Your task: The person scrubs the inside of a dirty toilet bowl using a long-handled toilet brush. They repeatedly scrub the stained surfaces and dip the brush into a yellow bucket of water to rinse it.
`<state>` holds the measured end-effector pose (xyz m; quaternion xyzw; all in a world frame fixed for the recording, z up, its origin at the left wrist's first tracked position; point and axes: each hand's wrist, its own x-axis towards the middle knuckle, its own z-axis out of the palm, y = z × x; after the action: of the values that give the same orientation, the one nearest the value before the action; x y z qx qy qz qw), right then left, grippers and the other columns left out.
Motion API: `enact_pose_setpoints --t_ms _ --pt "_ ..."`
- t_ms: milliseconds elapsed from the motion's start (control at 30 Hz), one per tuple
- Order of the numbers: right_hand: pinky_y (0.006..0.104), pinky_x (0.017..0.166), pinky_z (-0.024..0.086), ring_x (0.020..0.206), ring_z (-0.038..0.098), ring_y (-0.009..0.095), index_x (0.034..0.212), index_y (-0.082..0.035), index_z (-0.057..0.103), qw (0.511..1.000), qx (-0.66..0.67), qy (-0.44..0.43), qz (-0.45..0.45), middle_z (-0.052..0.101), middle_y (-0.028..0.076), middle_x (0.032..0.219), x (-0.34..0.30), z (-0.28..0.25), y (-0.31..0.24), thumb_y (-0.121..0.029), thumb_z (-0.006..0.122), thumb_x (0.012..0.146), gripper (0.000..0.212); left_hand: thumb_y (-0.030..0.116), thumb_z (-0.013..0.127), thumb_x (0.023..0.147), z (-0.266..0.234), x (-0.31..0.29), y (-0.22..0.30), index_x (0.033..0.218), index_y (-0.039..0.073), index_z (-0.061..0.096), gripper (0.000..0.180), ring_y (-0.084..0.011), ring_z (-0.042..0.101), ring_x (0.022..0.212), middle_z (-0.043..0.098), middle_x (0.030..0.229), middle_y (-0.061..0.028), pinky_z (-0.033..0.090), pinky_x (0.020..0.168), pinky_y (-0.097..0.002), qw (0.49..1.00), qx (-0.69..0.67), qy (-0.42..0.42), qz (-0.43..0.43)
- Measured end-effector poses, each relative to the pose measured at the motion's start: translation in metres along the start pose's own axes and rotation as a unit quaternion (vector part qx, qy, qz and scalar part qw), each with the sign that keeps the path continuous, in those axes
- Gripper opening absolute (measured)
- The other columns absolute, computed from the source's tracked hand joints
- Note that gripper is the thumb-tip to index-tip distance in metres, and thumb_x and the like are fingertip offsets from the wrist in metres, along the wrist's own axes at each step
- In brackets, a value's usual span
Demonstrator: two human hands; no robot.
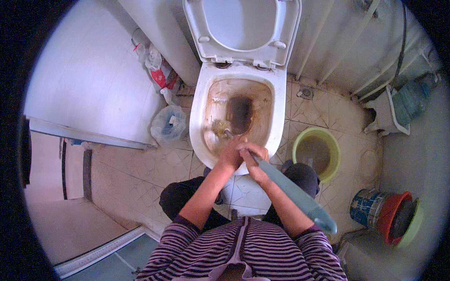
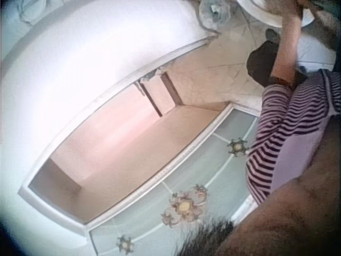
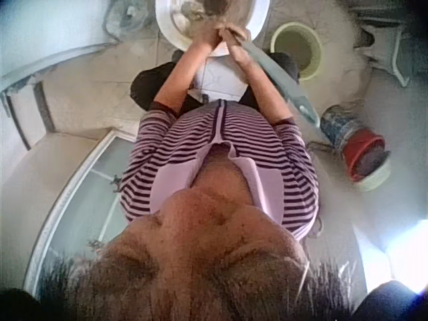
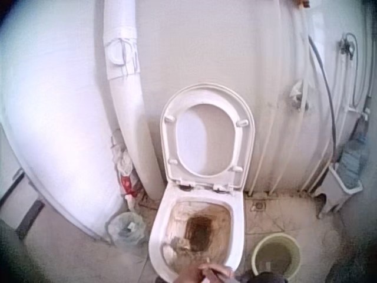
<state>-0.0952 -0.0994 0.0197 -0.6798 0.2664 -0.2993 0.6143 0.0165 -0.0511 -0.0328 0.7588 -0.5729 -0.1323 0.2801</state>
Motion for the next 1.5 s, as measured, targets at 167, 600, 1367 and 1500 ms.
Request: enact_pose_setpoints --t_ms 167,600,1367,1500 --pt "0.0258 0.065 0.047 0.069 0.058 0.013 0.086 0.001 0.065 0.995 -0.056 -0.076 0.001 0.062 0.007 0.072 -0.022 -0.012 -0.032 -0.001 0.056 0.081 0.01 0.017 0.053 0.08 -0.01 -0.032 0.021 0.093 0.003 0.057 0.019 -0.0351 0.056 0.098 0.06 0.095 -0.0183 0.046 0.083 -0.0421 0.998 0.017 -0.066 -0.011" --pt "0.0295 0.078 0.049 0.085 0.064 0.015 0.092 0.001 0.066 0.99 -0.098 -0.096 0.035 0.068 0.012 0.087 -0.036 -0.017 -0.03 0.0 0.056 0.083 0.013 0.015 0.051 0.082 -0.006 -0.043 0.027 0.098 0.002 0.055 0.021 -0.0374 0.058 0.094 0.06 0.097 -0.0194 0.047 0.081 -0.0452 0.998 0.017 -0.052 0.039" --pt "0.0246 0.057 0.043 0.063 0.052 0.01 0.086 0.003 0.065 0.997 -0.062 -0.051 -0.01 0.06 0.005 0.071 -0.023 -0.009 -0.011 -0.003 0.053 0.084 0.013 0.015 0.057 0.074 0.006 -0.02 0.014 0.073 0.007 0.058 0.009 -0.032 0.055 0.091 0.06 0.086 -0.013 0.045 0.082 -0.0419 0.996 0.003 -0.061 -0.059" --pt "0.028 0.064 0.047 0.069 0.059 0.015 0.092 0.0 0.063 0.989 -0.048 -0.121 -0.071 0.062 0.009 0.077 -0.05 -0.008 -0.02 0.001 0.055 0.084 0.011 0.013 0.059 0.075 0.001 -0.058 0.026 0.097 0.003 0.058 0.025 -0.0371 0.054 0.099 0.06 0.094 -0.0161 0.043 0.09 -0.044 0.999 0.021 -0.01 -0.031"
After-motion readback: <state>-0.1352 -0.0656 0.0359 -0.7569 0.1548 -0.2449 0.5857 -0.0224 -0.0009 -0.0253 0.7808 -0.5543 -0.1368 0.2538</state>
